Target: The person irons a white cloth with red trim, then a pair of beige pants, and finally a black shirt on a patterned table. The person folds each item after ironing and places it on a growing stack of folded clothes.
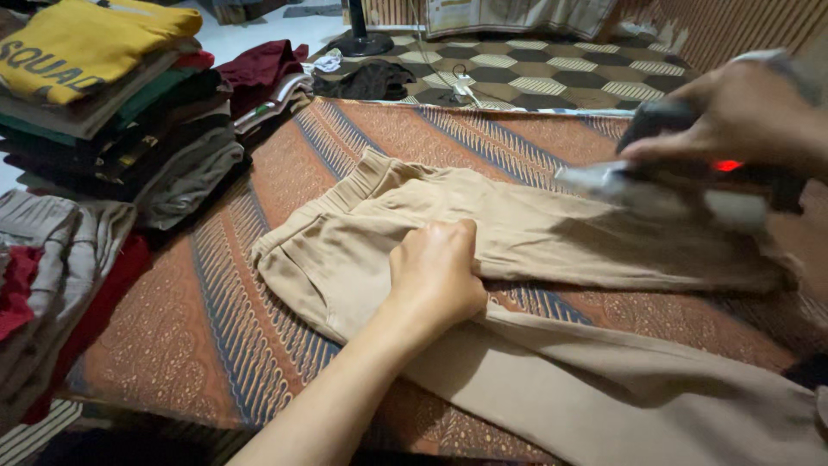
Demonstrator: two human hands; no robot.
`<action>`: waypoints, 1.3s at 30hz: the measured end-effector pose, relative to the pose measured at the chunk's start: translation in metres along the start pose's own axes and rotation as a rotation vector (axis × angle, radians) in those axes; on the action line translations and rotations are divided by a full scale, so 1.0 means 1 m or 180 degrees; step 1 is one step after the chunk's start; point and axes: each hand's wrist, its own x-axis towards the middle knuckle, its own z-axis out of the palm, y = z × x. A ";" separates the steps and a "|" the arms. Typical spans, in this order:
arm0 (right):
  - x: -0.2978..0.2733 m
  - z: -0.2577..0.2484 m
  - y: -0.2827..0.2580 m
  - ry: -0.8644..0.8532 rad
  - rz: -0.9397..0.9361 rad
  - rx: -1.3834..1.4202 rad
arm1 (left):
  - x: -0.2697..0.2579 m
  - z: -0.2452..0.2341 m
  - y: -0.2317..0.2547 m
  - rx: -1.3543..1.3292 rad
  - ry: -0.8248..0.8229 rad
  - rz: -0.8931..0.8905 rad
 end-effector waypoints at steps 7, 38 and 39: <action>-0.066 0.001 -0.106 0.0149 -0.0393 0.0393 | -0.003 0.002 -0.004 0.0050 0.0061 0.0034; -0.007 0.030 -0.091 -0.0011 0.0492 -0.0155 | 0.017 -0.015 -0.040 -0.0563 -0.0557 -0.0158; -0.002 0.033 -0.088 0.0118 0.0446 -0.0093 | 0.026 -0.016 -0.050 -0.0495 -0.0330 -0.0246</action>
